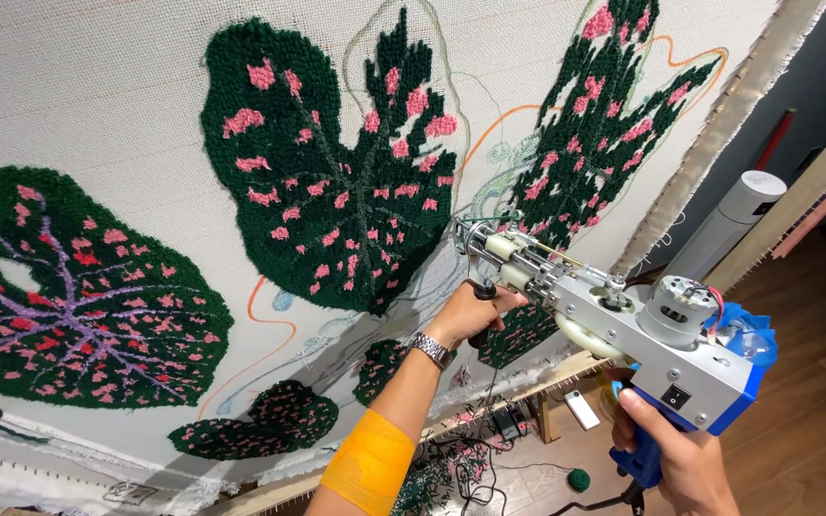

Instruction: Using a tufting gun to create a patterned rug on a frame.

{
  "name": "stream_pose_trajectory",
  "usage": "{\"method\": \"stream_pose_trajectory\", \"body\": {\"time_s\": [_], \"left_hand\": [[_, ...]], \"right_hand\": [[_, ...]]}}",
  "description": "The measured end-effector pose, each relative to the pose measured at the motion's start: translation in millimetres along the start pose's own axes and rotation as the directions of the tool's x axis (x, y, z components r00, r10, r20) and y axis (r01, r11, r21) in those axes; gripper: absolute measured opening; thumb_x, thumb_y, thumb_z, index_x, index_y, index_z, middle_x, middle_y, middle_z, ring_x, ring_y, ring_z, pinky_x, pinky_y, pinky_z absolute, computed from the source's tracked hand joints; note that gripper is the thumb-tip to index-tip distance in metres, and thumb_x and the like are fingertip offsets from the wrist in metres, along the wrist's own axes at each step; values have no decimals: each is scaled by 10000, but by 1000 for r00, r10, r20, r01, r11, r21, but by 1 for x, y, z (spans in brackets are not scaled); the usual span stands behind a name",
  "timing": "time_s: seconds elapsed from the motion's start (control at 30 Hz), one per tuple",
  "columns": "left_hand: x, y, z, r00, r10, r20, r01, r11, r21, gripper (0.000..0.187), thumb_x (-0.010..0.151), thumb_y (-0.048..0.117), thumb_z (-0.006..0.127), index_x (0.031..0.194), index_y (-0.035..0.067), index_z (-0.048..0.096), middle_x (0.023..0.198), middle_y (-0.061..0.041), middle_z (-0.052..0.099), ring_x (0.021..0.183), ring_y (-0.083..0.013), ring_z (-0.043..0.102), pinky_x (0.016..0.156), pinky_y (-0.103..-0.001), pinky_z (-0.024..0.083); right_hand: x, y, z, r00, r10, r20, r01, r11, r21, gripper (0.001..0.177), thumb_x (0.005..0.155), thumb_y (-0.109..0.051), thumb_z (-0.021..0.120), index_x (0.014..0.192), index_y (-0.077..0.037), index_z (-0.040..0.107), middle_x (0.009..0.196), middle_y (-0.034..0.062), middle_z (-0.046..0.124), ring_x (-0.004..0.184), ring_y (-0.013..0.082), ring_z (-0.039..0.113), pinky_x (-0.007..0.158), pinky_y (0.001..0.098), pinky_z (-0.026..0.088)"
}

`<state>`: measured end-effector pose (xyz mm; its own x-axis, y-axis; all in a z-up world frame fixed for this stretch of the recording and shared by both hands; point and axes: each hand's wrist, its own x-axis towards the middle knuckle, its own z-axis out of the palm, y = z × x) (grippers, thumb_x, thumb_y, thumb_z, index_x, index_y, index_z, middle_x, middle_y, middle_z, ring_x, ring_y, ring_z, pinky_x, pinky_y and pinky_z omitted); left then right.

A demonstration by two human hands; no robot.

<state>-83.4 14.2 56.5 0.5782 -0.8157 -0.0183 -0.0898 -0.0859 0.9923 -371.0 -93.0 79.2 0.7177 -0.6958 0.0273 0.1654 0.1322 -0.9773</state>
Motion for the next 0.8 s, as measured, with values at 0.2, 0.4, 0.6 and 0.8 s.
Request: {"method": "stream_pose_trajectory", "body": {"time_s": [0.2, 0.4, 0.6, 0.8], "left_hand": [[7, -8, 0, 1000, -2, -13, 1, 1000, -28, 258, 914, 259, 760, 1014, 22, 778, 825, -9, 734, 583, -83, 595, 554, -264, 476], [11, -15, 0, 999, 38, -10, -39, 998, -49, 255, 902, 247, 746, 1006, 16, 774, 829, 1, 728, 567, -81, 599, 538, -261, 470], [5, -13, 4, 1000, 18, -24, -19, 998, -53, 304, 899, 292, 765, 988, 1, 757, 789, -1, 704, 561, -74, 596, 529, -254, 465], [7, -11, 3, 999, 19, -37, -21, 998, -53, 305, 899, 291, 768, 992, 0, 760, 763, -5, 683, 553, -73, 588, 524, -254, 457]], "right_hand": [[3, 1, 2, 1000, 12, -5, -12, 1000, 7, 260, 860, -117, 708, 1039, 56, 635, 609, 115, 550, 494, 214, 514, 449, 357, 421], [6, 7, -5, 1000, 24, 3, -24, 999, 27, 261, 866, -107, 702, 1045, 56, 606, 638, 121, 556, 513, 218, 520, 457, 367, 426], [2, 3, -7, 999, 51, 0, -51, 998, 49, 307, 871, -108, 686, 1124, 56, 632, 638, 120, 538, 518, 211, 503, 463, 363, 415], [6, 6, -7, 999, 33, 7, -33, 999, 36, 339, 876, -106, 688, 1153, 80, 628, 639, 113, 535, 522, 214, 503, 465, 366, 414]]}}
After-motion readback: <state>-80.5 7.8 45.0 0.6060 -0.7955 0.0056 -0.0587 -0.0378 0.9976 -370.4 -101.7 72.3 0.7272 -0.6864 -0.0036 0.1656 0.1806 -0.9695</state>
